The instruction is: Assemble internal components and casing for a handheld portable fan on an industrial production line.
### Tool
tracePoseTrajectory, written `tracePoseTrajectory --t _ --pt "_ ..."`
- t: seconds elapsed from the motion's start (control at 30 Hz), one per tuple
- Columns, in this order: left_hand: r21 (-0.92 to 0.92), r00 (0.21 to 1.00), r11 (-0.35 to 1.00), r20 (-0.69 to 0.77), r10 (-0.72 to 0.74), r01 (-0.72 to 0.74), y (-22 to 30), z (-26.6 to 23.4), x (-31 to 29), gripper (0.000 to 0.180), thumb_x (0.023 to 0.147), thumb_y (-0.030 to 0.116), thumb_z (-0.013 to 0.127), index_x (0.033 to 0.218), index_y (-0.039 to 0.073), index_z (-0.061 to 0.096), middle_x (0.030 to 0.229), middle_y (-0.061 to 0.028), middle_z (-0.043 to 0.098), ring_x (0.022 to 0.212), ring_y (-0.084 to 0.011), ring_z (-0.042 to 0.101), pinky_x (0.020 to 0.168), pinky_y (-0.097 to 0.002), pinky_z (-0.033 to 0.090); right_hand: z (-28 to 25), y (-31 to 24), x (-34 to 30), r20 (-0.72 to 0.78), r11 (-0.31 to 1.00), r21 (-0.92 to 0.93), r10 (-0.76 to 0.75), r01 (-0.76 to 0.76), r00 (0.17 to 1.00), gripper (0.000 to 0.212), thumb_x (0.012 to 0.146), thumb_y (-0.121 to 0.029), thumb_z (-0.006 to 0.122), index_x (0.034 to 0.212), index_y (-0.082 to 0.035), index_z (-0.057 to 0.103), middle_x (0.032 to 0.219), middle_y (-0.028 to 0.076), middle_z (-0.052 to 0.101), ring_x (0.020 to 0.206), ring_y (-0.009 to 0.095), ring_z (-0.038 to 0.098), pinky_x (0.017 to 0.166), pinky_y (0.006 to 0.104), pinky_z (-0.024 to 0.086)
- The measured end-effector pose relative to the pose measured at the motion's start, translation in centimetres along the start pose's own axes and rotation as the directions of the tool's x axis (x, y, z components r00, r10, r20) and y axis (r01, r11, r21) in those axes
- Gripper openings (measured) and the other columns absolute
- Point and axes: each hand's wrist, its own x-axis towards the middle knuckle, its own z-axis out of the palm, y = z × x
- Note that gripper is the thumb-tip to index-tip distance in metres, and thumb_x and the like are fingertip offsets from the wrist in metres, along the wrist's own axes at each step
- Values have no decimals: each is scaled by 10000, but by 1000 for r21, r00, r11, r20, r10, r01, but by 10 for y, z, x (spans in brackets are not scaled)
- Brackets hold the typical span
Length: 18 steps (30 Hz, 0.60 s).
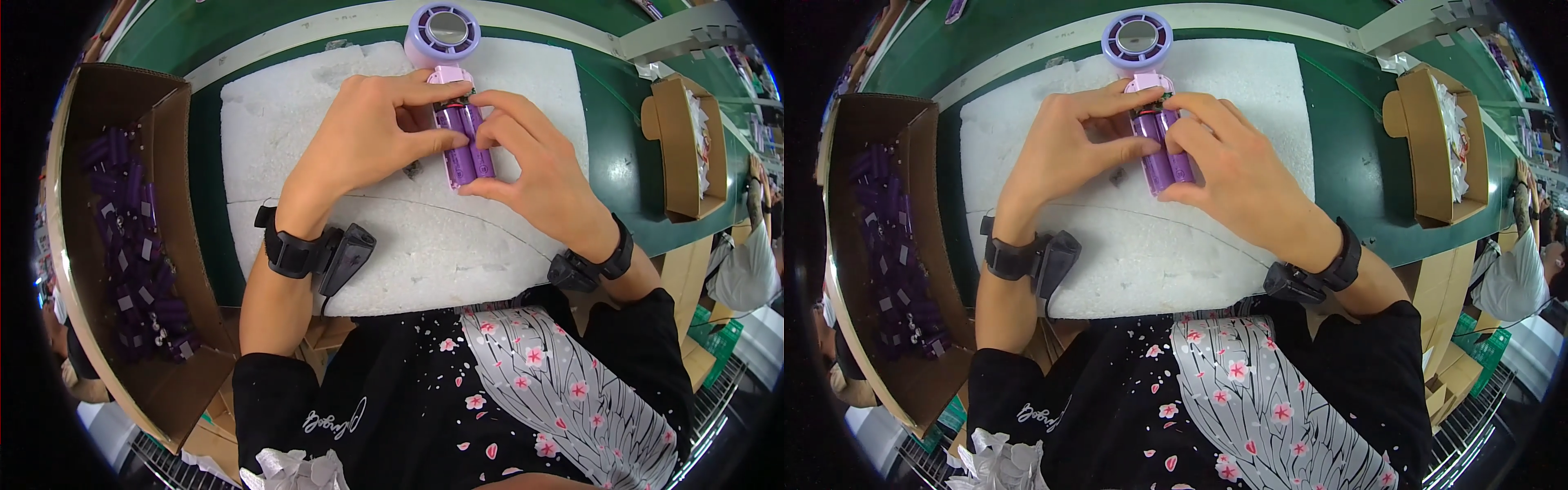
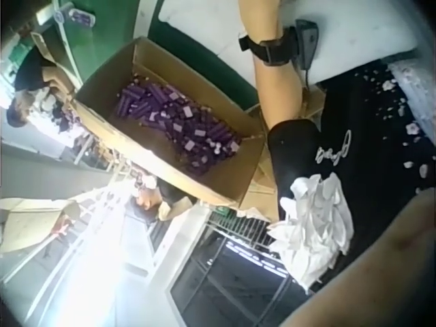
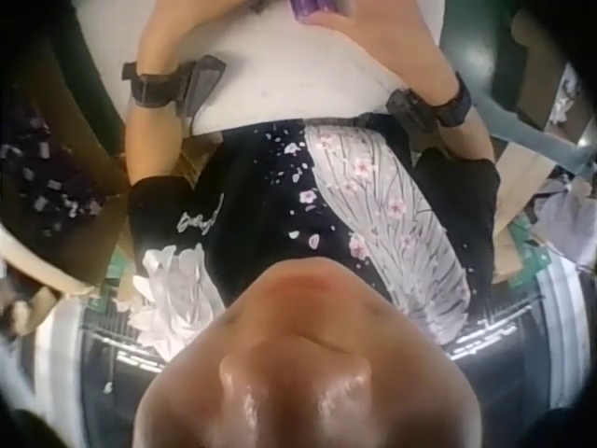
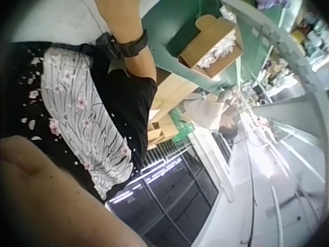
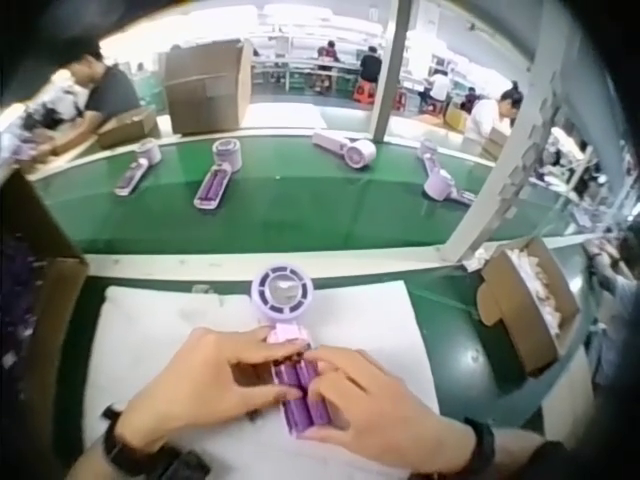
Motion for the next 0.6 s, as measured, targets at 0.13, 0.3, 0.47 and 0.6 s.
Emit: tracePoseTrajectory --t 0.13,0.3,0.47,0.6 --pt "8 998 998 30 -59 58 6 0 11 450 699 146 798 1137 132 697 729 -80 678 575 -135 578 595 -276 486 -5 10 5 22 1000 8 -8 7 1000 432 584 -127 856 864 -32 540 1189 122 542 938 296 590 794 365 503" --pt "-105 990 985 4 -138 138 21 5 23 494 665 82 807 1144 111 690 758 -74 687 576 -113 556 595 -257 476 -31 24 18 32 995 95 -42 39 999 395 635 -116 829 923 -37 571 1106 116 572 893 286 594 775 359 503" --pt "-167 983 969 45 -176 181 54 -3 47 517 632 67 828 1128 72 684 896 -77 707 584 -106 522 593 -256 465 -59 40 42 -98 984 113 -128 139 987 263 695 -90 777 914 -42 639 967 90 608 821 266 594 724 343 501" --pt "-160 984 972 73 -160 170 72 -6 53 531 619 67 833 1127 63 677 990 -86 702 593 -110 502 595 -260 461 -71 38 46 -122 977 109 -169 183 978 167 718 -79 751 862 -44 675 888 70 615 788 256 592 690 338 497"
